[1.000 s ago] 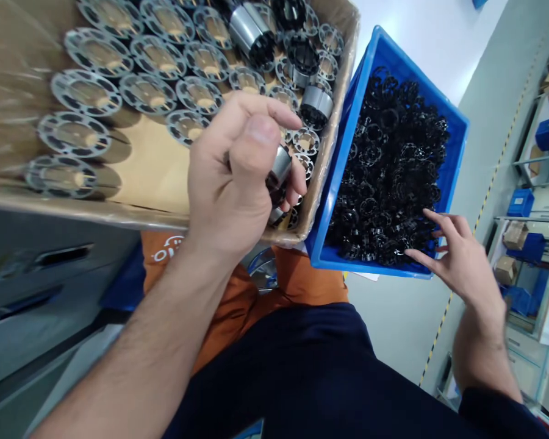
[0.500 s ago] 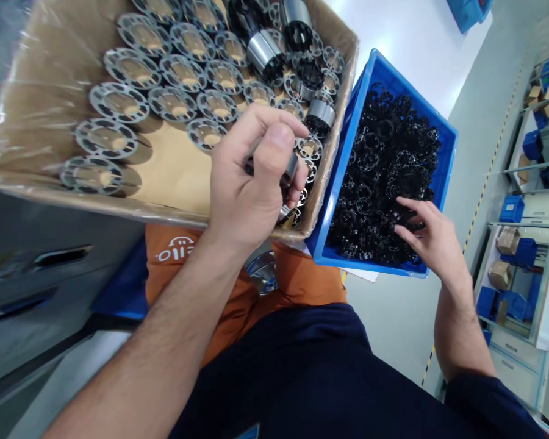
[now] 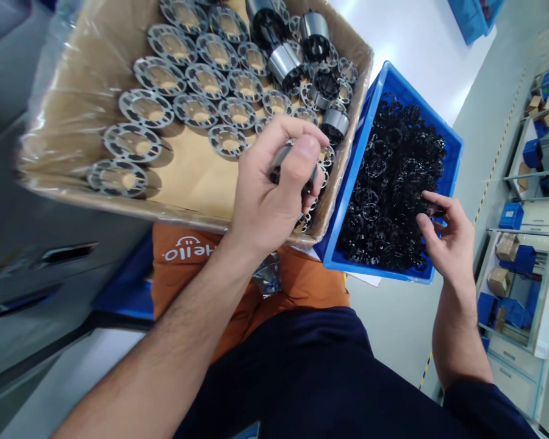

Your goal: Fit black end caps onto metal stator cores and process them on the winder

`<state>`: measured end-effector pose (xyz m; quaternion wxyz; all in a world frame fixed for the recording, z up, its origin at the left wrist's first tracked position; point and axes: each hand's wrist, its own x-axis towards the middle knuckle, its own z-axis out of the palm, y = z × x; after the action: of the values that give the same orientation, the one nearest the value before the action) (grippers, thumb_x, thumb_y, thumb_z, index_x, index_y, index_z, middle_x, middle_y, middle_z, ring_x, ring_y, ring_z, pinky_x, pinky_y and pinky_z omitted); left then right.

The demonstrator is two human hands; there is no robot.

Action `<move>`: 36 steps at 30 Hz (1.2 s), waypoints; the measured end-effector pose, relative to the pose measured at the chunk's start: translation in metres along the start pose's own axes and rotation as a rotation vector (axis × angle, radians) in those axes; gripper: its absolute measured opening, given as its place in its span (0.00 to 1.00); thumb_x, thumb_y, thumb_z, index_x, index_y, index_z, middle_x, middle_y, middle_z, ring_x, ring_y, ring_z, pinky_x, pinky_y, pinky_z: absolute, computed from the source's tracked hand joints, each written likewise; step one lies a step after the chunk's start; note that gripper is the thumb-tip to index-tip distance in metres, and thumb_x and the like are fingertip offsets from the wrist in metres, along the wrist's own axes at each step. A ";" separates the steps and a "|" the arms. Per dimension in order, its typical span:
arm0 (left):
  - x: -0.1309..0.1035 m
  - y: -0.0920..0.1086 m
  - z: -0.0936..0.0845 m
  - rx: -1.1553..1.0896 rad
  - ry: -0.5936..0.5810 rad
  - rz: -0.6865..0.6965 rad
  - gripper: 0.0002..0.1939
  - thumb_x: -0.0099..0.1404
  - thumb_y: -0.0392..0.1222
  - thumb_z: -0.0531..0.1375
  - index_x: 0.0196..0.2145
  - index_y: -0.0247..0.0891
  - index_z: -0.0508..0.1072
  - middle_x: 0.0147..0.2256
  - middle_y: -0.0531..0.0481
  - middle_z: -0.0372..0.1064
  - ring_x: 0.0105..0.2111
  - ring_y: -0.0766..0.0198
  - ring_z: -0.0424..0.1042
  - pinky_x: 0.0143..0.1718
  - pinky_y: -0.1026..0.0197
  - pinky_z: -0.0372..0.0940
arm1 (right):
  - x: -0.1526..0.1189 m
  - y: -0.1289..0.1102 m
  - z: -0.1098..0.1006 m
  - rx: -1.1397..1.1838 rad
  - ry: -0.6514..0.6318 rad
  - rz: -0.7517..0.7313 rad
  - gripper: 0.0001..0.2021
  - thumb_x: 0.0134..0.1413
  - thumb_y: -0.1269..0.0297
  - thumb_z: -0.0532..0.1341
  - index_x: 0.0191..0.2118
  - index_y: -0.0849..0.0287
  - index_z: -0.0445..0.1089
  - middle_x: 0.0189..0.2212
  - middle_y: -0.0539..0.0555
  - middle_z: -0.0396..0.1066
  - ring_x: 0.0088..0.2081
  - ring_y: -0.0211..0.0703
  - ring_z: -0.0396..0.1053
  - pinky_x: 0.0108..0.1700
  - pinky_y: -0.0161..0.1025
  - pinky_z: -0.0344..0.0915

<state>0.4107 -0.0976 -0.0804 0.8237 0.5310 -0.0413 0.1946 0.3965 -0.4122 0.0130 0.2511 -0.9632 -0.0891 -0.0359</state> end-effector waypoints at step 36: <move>-0.014 0.028 -0.004 0.062 -0.141 -0.340 0.33 0.84 0.81 0.55 0.59 0.51 0.74 0.29 0.56 0.70 0.21 0.62 0.73 0.20 0.61 0.65 | 0.046 -0.106 0.086 0.735 -0.089 -0.362 0.26 0.67 0.73 0.80 0.65 0.39 0.86 0.55 0.48 0.88 0.48 0.49 0.91 0.47 0.45 0.95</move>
<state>0.3874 -0.0880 -0.0620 0.8231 0.5677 -0.0024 0.0159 0.4233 -0.2726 -0.0061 0.5639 -0.7788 -0.2748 -0.0034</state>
